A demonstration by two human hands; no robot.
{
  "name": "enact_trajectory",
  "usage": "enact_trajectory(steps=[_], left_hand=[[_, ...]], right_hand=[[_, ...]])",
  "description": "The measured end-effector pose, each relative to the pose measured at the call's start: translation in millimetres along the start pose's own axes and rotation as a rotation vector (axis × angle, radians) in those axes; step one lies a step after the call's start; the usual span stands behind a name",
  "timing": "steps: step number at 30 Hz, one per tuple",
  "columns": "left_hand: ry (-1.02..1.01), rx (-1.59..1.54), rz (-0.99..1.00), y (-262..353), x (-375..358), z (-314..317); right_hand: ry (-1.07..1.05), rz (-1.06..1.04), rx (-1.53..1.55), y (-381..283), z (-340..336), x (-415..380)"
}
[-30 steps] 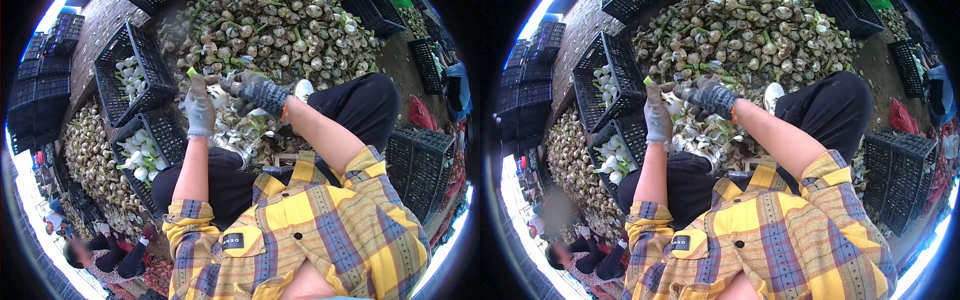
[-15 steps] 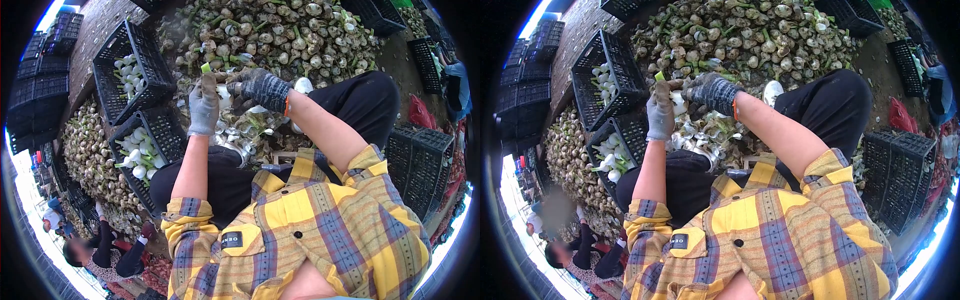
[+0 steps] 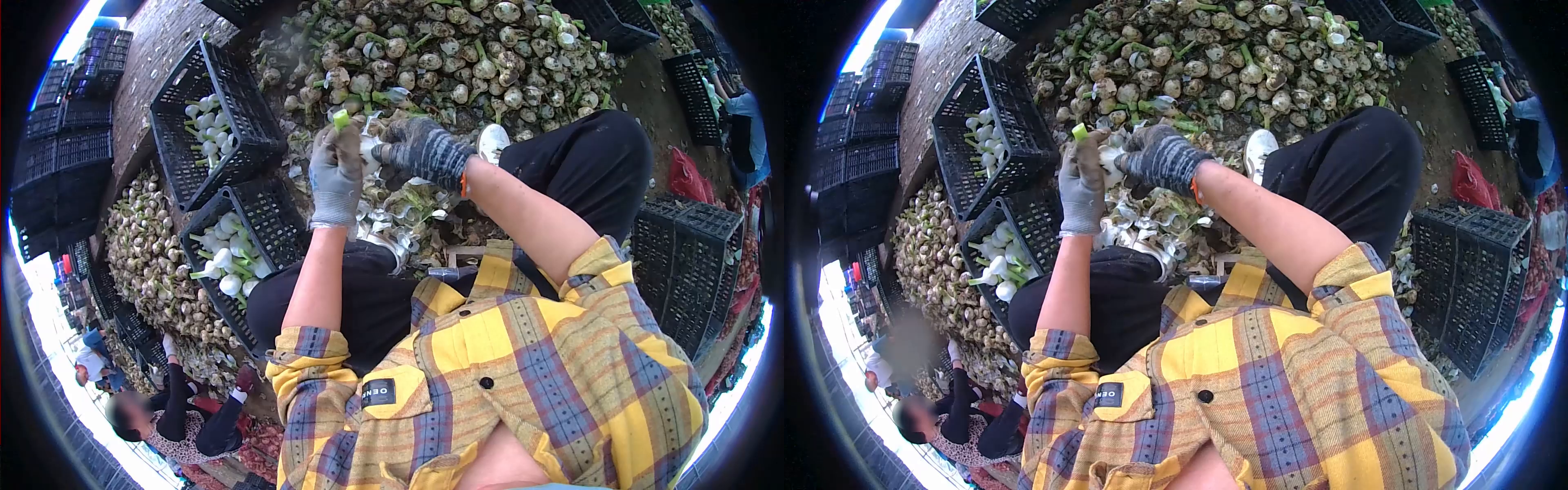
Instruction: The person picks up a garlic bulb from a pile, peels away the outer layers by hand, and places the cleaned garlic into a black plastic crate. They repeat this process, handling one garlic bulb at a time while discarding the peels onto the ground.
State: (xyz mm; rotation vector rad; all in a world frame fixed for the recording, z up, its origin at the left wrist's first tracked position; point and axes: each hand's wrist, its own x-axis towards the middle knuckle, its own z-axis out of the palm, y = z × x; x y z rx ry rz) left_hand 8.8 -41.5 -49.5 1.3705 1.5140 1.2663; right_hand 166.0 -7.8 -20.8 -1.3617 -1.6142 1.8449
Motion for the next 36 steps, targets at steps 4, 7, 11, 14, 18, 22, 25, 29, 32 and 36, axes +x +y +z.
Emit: enact_trajectory(steps=[4, 7, 11, 14, 18, 22, 25, 29, 32, 36], left_hand=[[0.076, -0.258, -0.337, 7.8, 0.2, 3.7], [0.117, -0.521, -0.505, 6.6, 3.0, -1.2], [0.155, -0.556, -0.493, 5.1, 8.1, -6.5], [0.099, -0.515, -0.448, 11.6, 5.6, -7.3], [0.079, -0.289, -0.368, 21.3, -1.4, -3.6], [-0.013, -0.263, -0.357, 20.3, -5.3, -4.9], [0.014, -0.187, -0.21, 9.4, -3.9, -2.6], [0.015, -0.189, -0.198, 2.7, -4.2, -2.0], [0.024, -0.299, -0.268, 9.8, -4.7, -0.1], [0.114, -0.346, -0.309, 11.9, -1.9, 4.6]], right_hand=[[0.246, -0.152, -0.006, 34.9, 13.2, 16.9], [0.309, -0.005, 0.402, 38.0, 5.8, 14.4], [0.451, 0.079, 0.132, 32.8, -10.4, 11.6], [0.305, -0.23, -0.351, 64.9, -14.0, 25.4], [0.004, 0.198, 0.445, 0.2, 1.5, -0.5], [-0.079, 0.157, 0.32, 2.1, 7.4, 8.9], [-0.055, 0.095, 0.299, 10.9, 5.9, 10.6], [-0.019, 0.038, 0.353, 10.4, 5.6, 3.3], [0.022, 0.019, 0.373, 13.9, 8.2, 5.1], [0.181, -0.105, 0.178, 19.9, 13.8, 7.6]])
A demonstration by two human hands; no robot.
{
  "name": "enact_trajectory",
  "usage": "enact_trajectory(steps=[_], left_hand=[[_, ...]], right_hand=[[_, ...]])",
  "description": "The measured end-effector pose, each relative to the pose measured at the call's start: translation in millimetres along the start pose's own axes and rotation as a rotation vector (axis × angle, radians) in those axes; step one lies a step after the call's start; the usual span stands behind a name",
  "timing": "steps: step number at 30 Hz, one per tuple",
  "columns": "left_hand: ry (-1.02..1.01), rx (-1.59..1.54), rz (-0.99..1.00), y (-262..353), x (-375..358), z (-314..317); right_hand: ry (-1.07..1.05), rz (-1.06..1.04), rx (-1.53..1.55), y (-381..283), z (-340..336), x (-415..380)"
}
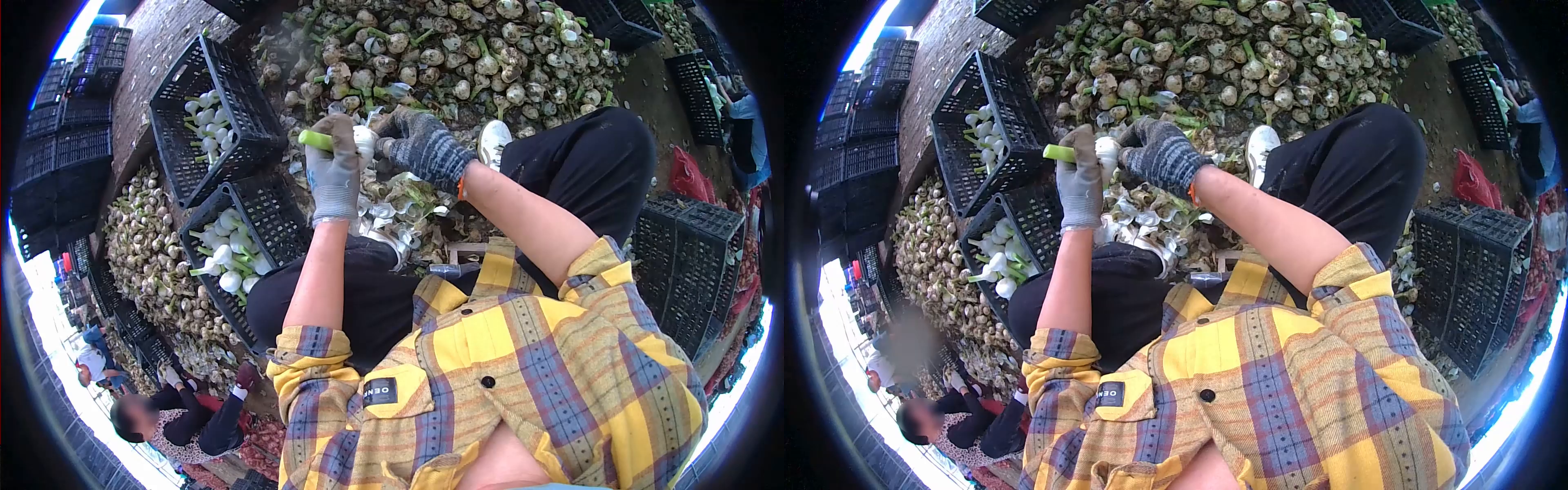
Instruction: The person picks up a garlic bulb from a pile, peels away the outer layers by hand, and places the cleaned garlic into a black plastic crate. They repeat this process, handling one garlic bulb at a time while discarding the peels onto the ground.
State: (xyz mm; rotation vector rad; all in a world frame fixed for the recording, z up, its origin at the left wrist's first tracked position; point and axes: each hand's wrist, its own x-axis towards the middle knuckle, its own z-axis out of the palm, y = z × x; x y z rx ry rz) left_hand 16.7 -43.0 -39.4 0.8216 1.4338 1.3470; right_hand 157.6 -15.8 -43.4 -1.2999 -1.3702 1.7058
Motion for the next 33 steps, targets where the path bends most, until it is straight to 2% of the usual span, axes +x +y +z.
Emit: enact_trajectory(steps=[1, 5, 6, 9, 10, 14, 18, 21, 22, 25, 26, 29, 30, 33], left_hand=[[0.046, -0.004, -0.012, -3.7, 1.8, 1.2], [0.011, -0.054, -0.171, -6.3, 7.2, -7.1], [0.023, -0.071, -0.169, -2.5, 8.9, -7.0], [0.06, -0.148, -0.16, 0.6, 12.8, -9.1], [0.07, -0.189, -0.147, -0.5, 13.7, -9.3], [0.022, -0.227, -0.087, -0.5, 13.7, -12.3], [-0.069, -0.365, -0.117, 5.9, 6.7, -6.4], [0.059, -0.069, -0.118, 6.1, 1.5, 0.7], [0.062, -0.144, -0.214, -4.0, 5.4, -4.4], [0.014, -0.199, -0.318, 3.9, 7.7, -8.2], [0.06, -0.302, -0.36, 3.8, 9.8, -10.8], [-0.018, -0.308, -0.291, 4.0, 7.3, -20.6], [-0.045, -0.294, -0.293, 2.8, 8.1, -23.8], [-0.062, -0.307, -0.311, 1.6, 8.2, -26.5]], right_hand=[[0.05, -0.063, -0.103, 1.6, 0.3, -0.1], [0.216, 0.061, 0.057, 16.0, 1.1, 14.7], [0.256, 0.181, 0.439, 15.2, -2.0, 14.2], [0.011, 0.393, 0.422, 16.6, -20.2, 4.8], [-0.035, 0.403, 0.505, 17.4, -22.0, 2.1], [-0.246, 0.424, 0.895, 5.6, -19.0, -1.4], [-0.252, 0.274, 0.765, -8.7, -3.6, 1.7], [-0.131, 0.21, 0.636, -7.2, 0.2, 0.4], [-0.059, 0.225, 0.623, -8.0, -1.8, -0.2], [0.157, 0.205, 0.811, -5.3, 2.7, -0.4], [0.235, 0.201, 0.822, -4.7, 0.4, 1.8], [0.121, 0.083, 0.337, 8.5, -12.2, 4.6], [-0.025, -0.067, -0.249, 9.5, -18.8, 5.6], [0.111, -0.516, -0.677, 7.0, -11.2, -8.0]])
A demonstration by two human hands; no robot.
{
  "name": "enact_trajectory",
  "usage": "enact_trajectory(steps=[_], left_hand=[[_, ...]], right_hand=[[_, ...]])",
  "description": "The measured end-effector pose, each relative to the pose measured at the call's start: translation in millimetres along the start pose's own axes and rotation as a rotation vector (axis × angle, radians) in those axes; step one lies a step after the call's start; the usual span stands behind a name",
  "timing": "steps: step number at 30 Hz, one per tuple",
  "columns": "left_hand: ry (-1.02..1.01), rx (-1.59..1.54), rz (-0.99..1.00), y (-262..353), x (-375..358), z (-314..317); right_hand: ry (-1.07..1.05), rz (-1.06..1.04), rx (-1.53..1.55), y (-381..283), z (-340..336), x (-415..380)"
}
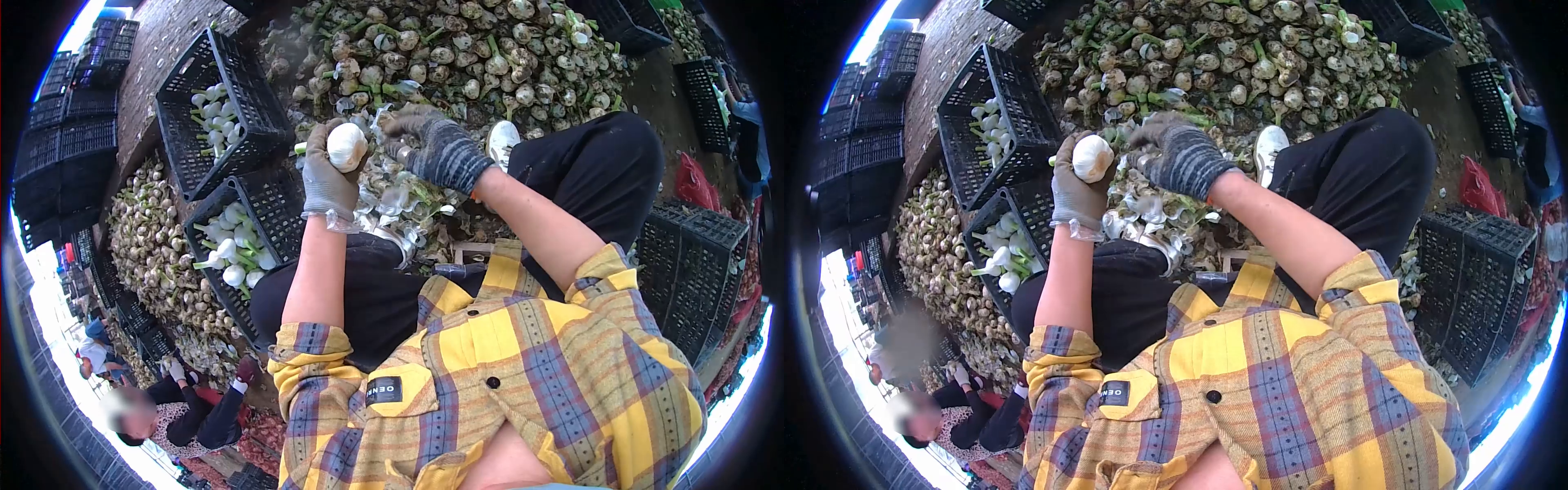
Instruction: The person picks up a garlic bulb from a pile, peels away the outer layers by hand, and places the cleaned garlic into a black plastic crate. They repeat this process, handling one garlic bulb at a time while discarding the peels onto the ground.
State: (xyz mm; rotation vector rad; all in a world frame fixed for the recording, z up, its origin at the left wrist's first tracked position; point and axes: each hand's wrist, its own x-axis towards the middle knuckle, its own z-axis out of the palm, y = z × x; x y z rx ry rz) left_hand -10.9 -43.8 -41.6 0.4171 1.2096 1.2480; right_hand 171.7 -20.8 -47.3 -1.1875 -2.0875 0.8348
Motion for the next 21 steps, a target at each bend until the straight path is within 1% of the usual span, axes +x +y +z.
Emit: enact_trajectory(steps=[1, 3, 4, 6, 7, 8, 10, 11, 12, 13, 14, 15, 16, 17, 18, 19, 20, 21], left_hand=[[0.006, -0.025, -0.012, -0.5, -0.6, 0.5], [0.023, -0.113, -0.05, -1.6, 1.8, 3.6], [0.022, -0.222, -0.18, -0.8, 7.0, 1.7], [-0.002, -0.181, -0.074, -6.5, 4.7, -2.0], [-0.035, -0.032, 0.083, -8.0, 1.4, -5.6], [0.025, -0.107, 0.029, -1.2, 0.0, -5.8], [0.159, -0.268, -0.066, 12.5, -1.8, -6.0], [0.191, -0.222, -0.053, 21.3, -4.6, -12.8], [0.219, -0.175, -0.042, 31.9, -7.2, -22.3], [0.293, -0.134, -0.041, 45.4, -11.9, -33.2], [0.343, -0.02, 0.028, 62.2, -26.4, -43.3], [0.326, 0.18, 0.148, 71.4, -41.0, -63.6], [0.334, 0.393, 0.273, 80.5, -54.6, -84.0], [0.366, 0.591, 0.398, 89.6, -66.9, -104.5], [0.416, 0.821, 0.378, 107.1, -90.8, -102.6], [0.456, 0.948, 0.371, 114.5, -111.5, -112.4], [0.416, 1.541, 0.601, 118.6, -125.4, -165.4], [0.52, 0.922, 0.354, 112.2, -136.1, -202.7]], right_hand=[[0.051, 0.034, 0.157, -5.7, 1.7, 4.9], [0.17, -0.025, 0.189, -24.8, -1.2, 10.8], [0.222, -0.063, 0.213, -32.0, 1.4, 14.8], [0.077, -0.014, 0.235, -29.6, 13.4, 14.1], [-0.129, -0.078, 0.232, -30.6, 14.0, 8.1], [-0.33, -0.143, 0.22, -35.6, 11.1, 0.7], [-0.782, -0.016, 0.239, -52.3, -1.0, -9.1], [-0.84, -0.013, 0.243, -50.4, -1.0, -12.4], [-0.787, 0.032, 0.217, -47.3, -0.6, -13.8], [-0.731, 0.08, 0.191, -43.1, 0.6, -16.1], [-0.673, 0.134, 0.167, -35.7, 2.5, -21.2], [-0.662, 0.197, 0.277, -12.7, 13.8, -27.5], [-0.679, 0.108, 0.099, -12.3, 3.8, -22.8], [-0.693, 0.138, 0.086, -8.5, -1.7, -21.7], [-0.7, 0.182, 0.07, -3.5, -6.7, -22.3], [-0.712, 0.16, 0.001, 6.7, -10.2, -24.7], [-0.729, 0.134, -0.067, 16.9, -12.3, -24.8], [-0.743, 0.174, -0.113, 21.3, -15.5, -21.4]])
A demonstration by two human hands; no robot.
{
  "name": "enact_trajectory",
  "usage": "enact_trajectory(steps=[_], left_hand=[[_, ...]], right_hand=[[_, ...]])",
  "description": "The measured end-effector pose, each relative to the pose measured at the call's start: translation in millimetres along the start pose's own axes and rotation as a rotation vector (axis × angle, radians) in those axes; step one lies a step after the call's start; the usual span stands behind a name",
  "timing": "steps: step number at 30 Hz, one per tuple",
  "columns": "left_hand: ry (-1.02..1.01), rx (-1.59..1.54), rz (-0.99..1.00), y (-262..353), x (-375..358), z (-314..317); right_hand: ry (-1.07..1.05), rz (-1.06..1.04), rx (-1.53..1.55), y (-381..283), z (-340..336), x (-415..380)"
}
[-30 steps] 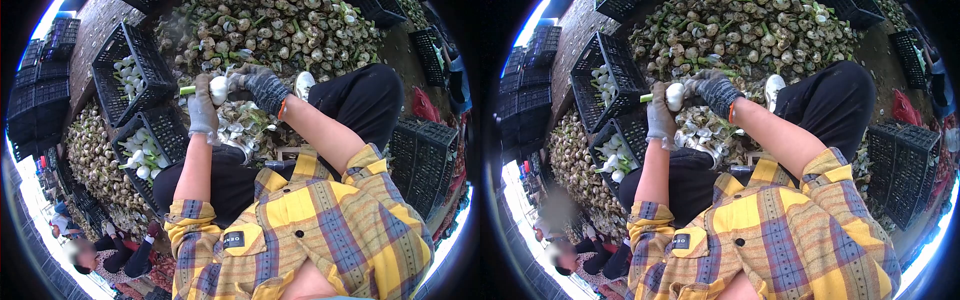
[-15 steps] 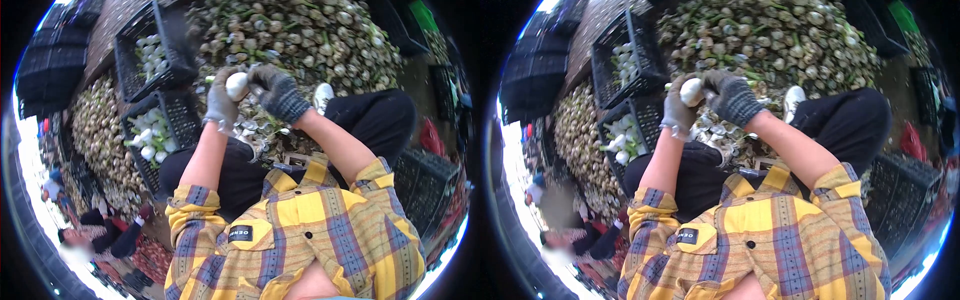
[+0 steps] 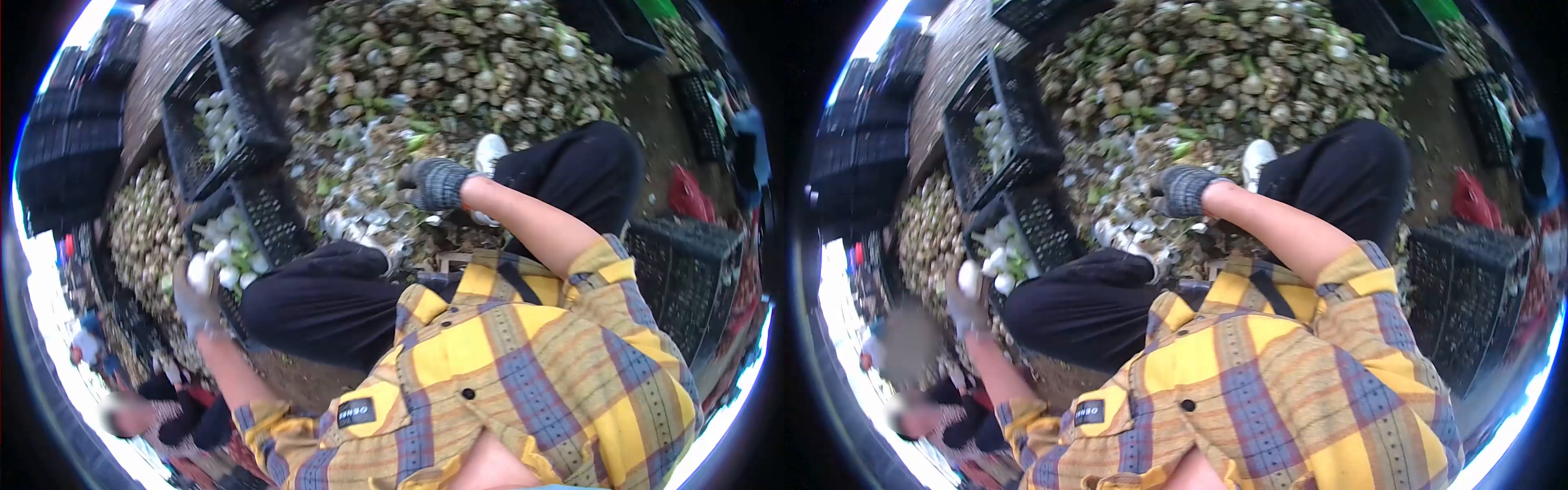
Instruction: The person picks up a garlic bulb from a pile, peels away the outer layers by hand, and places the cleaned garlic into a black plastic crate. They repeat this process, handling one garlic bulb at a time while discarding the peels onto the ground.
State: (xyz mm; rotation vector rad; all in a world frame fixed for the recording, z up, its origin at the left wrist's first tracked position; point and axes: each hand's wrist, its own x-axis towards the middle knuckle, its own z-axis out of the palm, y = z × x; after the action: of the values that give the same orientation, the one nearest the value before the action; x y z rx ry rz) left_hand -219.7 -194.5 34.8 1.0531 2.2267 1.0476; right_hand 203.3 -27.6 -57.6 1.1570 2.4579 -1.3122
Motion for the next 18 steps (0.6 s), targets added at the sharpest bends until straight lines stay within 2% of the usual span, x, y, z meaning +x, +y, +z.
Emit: enact_trajectory(steps=[1, 2, 3, 5, 7, 10, 11, 12, 13, 14, 17, 18], left_hand=[[-0.034, 0.301, 0.048, -19.3, -6.3, -28.3], [0.093, -0.387, -0.461, -31.7, -8.3, -44.8], [0.269, -0.31, -0.528, -34.2, -14.8, -45.0], [0.341, 0.101, -0.389, -126.0, 10.2, -109.7], [0.42, -0.058, -0.295, -38.0, -0.4, -60.7], [0.15, -0.021, -0.074, 19.6, 15.0, -1.5], [-0.02, 0.003, 0.128, 39.7, 17.1, 28.3], [-0.004, -0.365, 0.026, 70.0, 18.8, 66.9], [-0.1, -0.532, -0.006, 99.3, 19.4, 100.0], [-0.104, -0.656, -0.1, 126.6, 18.1, 134.5], [-0.287, -0.724, -0.212, 168.8, 11.3, 217.2], [-0.339, -0.719, -0.246, 173.3, 9.9, 237.6]], right_hand=[[-0.021, 0.045, -0.025, 4.3, -4.0, 1.7], [-0.011, 0.069, -0.036, 15.3, -6.9, 5.1], [-0.012, 0.115, -0.056, 32.4, -5.2, 14.9], [0.053, 0.209, -0.092, 48.8, -23.6, 19.4], [0.13, 0.26, -0.05, 78.2, -35.6, 29.8], [0.294, 0.4, -0.063, 116.1, -57.2, 40.8], [0.367, 0.468, -0.067, 126.4, -65.7, 41.8], [0.375, 0.532, -0.149, 140.8, -75.9, 44.2], [0.464, 0.634, -0.161, 154.6, -84.6, 44.6], [0.551, 0.733, -0.173, 167.5, -92.4, 44.7], [0.717, 0.933, -0.177, 199.8, -111.6, 43.4], [0.642, 1.015, -0.256, 219.9, -112.0, 48.6]])
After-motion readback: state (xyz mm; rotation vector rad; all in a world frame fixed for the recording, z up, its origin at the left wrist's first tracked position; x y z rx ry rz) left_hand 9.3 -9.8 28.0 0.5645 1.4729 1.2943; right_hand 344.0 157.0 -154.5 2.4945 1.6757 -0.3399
